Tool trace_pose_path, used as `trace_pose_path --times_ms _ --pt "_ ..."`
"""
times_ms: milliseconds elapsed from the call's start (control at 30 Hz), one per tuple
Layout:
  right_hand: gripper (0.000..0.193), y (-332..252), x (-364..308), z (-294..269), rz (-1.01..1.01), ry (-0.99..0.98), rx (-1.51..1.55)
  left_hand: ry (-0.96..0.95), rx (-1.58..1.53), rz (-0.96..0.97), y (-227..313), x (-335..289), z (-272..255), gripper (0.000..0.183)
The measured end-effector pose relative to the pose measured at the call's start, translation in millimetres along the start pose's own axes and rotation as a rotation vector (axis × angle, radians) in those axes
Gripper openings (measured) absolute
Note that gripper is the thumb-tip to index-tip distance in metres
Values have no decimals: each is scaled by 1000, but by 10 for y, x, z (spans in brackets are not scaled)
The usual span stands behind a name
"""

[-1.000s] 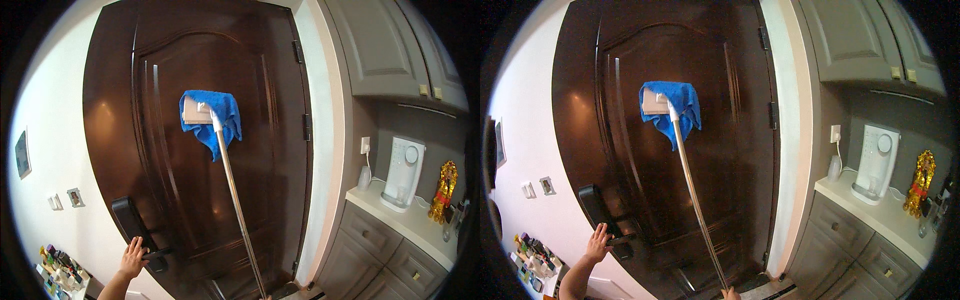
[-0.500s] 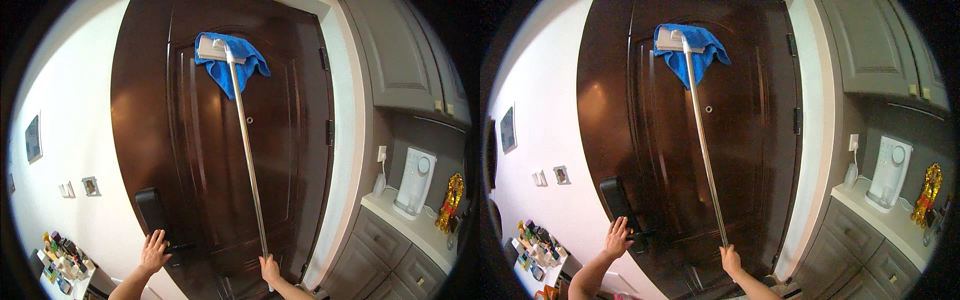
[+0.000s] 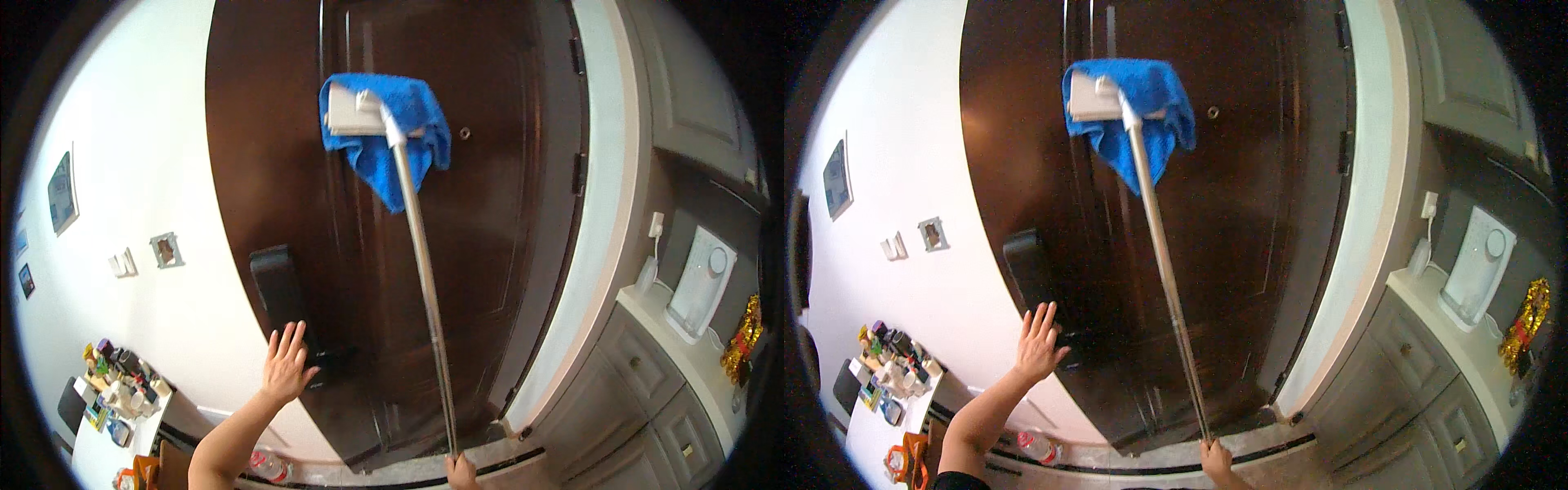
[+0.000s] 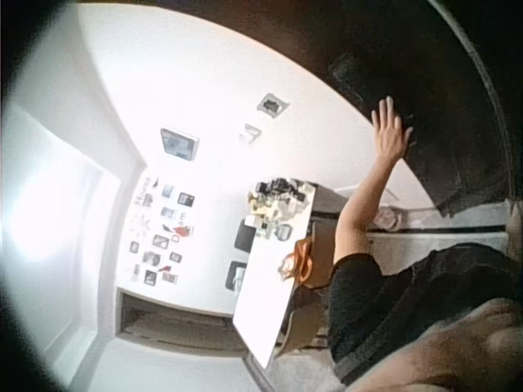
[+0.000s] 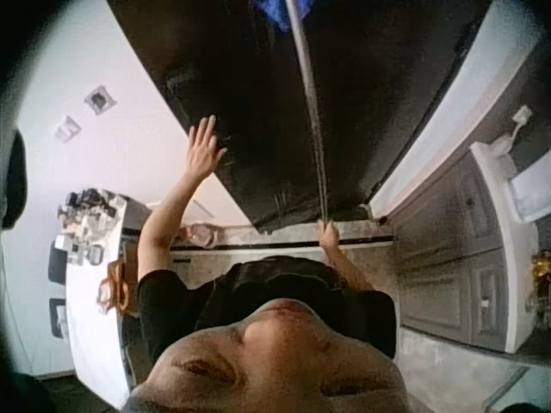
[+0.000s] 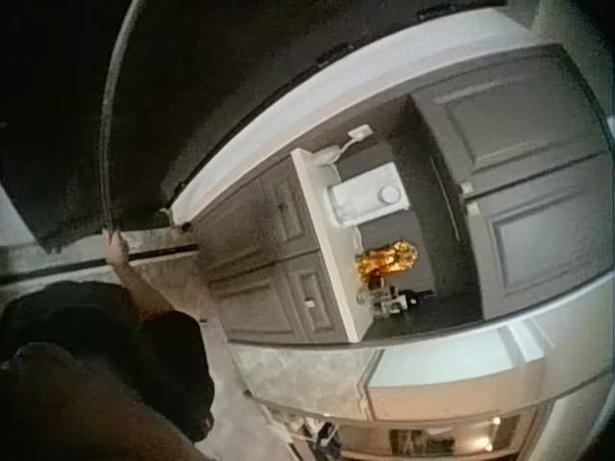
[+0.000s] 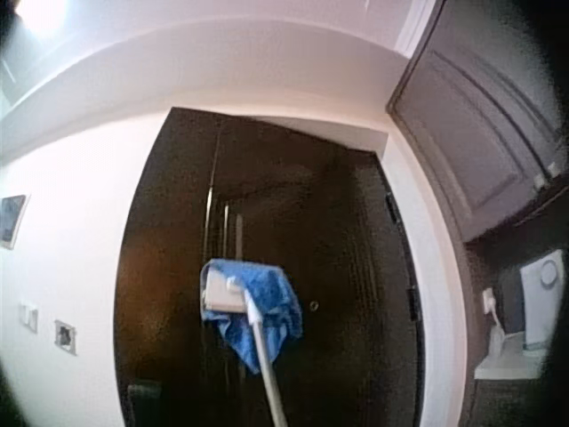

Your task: The person cleans the front door using a blue microfiber cloth attached to a long-handled mop. They wipe the exterior surface, then open the door to clean the interior side and the door handle.

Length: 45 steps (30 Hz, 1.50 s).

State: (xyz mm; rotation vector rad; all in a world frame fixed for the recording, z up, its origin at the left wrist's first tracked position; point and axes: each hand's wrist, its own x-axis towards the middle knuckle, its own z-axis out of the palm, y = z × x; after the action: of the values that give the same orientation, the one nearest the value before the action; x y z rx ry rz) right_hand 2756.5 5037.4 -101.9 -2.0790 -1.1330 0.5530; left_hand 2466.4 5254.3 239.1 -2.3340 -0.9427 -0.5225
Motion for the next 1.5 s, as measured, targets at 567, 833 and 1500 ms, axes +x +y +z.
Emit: trace_pose_path --times_ms 567,833,1500 --pt "28 -775 175 -453 -25 573 79 75 -123 51 37 171 89 46" --pt "20 467 -824 428 627 25 86 125 -129 76 19 155 176 49" --pt "20 -392 1387 -1650 233 810 356 94 -123 -22 93 254 197 41"
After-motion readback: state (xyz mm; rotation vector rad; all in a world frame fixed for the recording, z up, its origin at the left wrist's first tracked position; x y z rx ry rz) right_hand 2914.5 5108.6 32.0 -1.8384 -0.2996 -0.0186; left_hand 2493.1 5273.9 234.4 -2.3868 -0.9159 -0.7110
